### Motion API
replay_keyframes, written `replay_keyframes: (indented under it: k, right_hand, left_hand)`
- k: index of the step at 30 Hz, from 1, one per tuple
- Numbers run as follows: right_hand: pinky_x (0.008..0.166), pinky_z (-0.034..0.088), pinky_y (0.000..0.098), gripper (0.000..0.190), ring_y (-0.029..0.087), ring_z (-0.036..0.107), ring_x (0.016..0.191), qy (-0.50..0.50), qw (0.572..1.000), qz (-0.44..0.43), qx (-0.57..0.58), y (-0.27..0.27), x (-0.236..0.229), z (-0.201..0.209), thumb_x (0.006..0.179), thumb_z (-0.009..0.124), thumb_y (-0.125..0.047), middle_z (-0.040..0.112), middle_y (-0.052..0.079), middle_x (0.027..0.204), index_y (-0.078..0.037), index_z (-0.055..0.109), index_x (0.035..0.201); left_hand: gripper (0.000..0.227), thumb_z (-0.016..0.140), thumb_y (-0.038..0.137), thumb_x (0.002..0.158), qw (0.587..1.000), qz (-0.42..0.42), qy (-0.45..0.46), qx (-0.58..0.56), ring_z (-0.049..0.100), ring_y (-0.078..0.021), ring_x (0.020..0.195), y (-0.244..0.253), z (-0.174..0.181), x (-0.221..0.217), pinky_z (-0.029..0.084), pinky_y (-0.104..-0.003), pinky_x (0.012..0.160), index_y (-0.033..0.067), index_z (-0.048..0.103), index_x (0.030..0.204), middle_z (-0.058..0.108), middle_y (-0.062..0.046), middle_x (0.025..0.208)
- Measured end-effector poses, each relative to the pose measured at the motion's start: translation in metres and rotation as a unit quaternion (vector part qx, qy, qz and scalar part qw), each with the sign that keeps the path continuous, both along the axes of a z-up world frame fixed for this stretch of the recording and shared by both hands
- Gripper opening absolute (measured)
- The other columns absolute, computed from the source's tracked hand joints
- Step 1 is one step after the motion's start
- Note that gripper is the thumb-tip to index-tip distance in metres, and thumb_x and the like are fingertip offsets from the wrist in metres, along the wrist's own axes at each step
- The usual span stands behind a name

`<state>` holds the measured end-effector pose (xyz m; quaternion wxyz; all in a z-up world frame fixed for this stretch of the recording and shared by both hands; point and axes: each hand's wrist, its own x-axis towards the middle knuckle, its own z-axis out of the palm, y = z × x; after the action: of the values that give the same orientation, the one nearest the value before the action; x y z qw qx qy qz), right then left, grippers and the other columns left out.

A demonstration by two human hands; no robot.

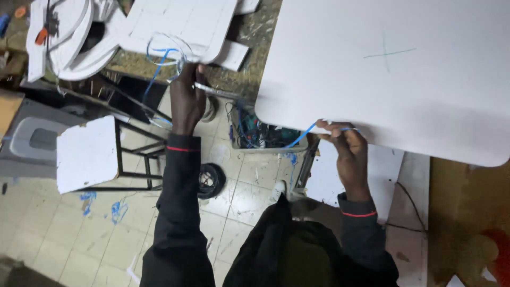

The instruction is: The person pulls a length of blue tape from a white plastic spool and applies it along the edges of a white rectangular board. They smooth the tape down with their fingers to secure it in place.

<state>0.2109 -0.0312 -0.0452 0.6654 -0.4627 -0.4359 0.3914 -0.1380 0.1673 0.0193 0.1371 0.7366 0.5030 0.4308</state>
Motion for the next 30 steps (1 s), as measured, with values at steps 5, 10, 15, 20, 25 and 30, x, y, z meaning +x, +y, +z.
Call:
replay_keyframes:
  k: [5, 10, 15, 20, 25, 30]
  right_hand:
    - [0.099, 0.07, 0.0524, 0.042, 0.041, 0.079, 0.124, 0.003, 0.999, 0.031, 0.008, 0.008, 0.001, 0.015, 0.117, 0.064, -0.035, 0.078, 0.028, 0.119, 0.006, 0.073, 0.116]
    - [0.097, 0.067, 0.0469, 0.05, 0.033, 0.082, 0.112, 0.001, 0.999, 0.043, -0.012, 0.035, -0.005, 0.021, 0.119, 0.058, -0.044, 0.08, 0.022, 0.106, 0.004, 0.071, 0.115]
    - [0.089, 0.067, 0.0472, 0.05, 0.029, 0.081, 0.09, -0.017, 0.998, 0.059, -0.028, 0.096, -0.02, 0.015, 0.121, 0.054, -0.041, 0.072, 0.015, 0.078, 0.003, 0.072, 0.105]
    - [0.081, 0.065, 0.0462, 0.049, 0.029, 0.077, 0.078, -0.031, 0.998, 0.056, -0.024, 0.176, -0.051, 0.008, 0.121, 0.056, -0.038, 0.064, 0.014, 0.068, 0.001, 0.071, 0.094]
    - [0.074, 0.062, 0.0393, 0.05, 0.022, 0.068, 0.069, -0.005, 0.994, 0.106, -0.038, 0.225, -0.085, 0.014, 0.12, 0.057, -0.036, 0.057, 0.011, 0.063, -0.002, 0.069, 0.085]
    - [0.057, 0.047, 0.0246, 0.045, 0.007, 0.051, 0.057, 0.128, 0.981, 0.137, -0.047, 0.251, -0.096, -0.012, 0.117, 0.059, -0.024, 0.051, 0.003, 0.061, -0.005, 0.064, 0.076]
  left_hand:
    - [0.042, 0.068, 0.003, 0.095, 0.983, -0.04, 0.109, -0.144, 0.075, -0.0548, 0.113, 0.042, -0.063, -0.01, 0.055, -0.067, 0.1, 0.0091, 0.075, 0.136, 0.082, -0.022, 0.111]
    - [0.055, 0.064, -0.004, 0.089, 0.955, -0.112, 0.157, -0.226, 0.08, -0.0466, 0.112, 0.052, -0.059, 0.016, 0.057, -0.061, 0.104, 0.0131, 0.077, 0.14, 0.086, -0.014, 0.107]
    - [0.029, 0.072, 0.004, 0.103, 0.956, -0.274, -0.045, -0.091, 0.077, -0.0511, 0.113, 0.055, -0.007, 0.045, 0.056, -0.06, 0.106, 0.0088, 0.08, 0.13, 0.083, -0.023, 0.112]
    - [0.016, 0.079, 0.011, 0.107, 0.902, -0.386, -0.181, -0.069, 0.081, -0.0374, 0.105, 0.084, 0.018, 0.075, 0.061, -0.051, 0.103, 0.0067, 0.083, 0.122, 0.085, -0.015, 0.109]
    - [0.023, 0.072, 0.013, 0.113, 0.834, -0.438, -0.288, -0.17, 0.077, -0.0361, 0.107, 0.12, 0.011, 0.089, 0.061, -0.052, 0.1, 0.0001, 0.081, 0.129, 0.082, -0.022, 0.115]
    - [0.028, 0.079, 0.016, 0.11, 0.791, -0.466, -0.327, -0.225, 0.074, -0.0295, 0.112, 0.152, -0.015, 0.084, 0.059, -0.049, 0.1, -0.0009, 0.082, 0.131, 0.08, -0.022, 0.117]
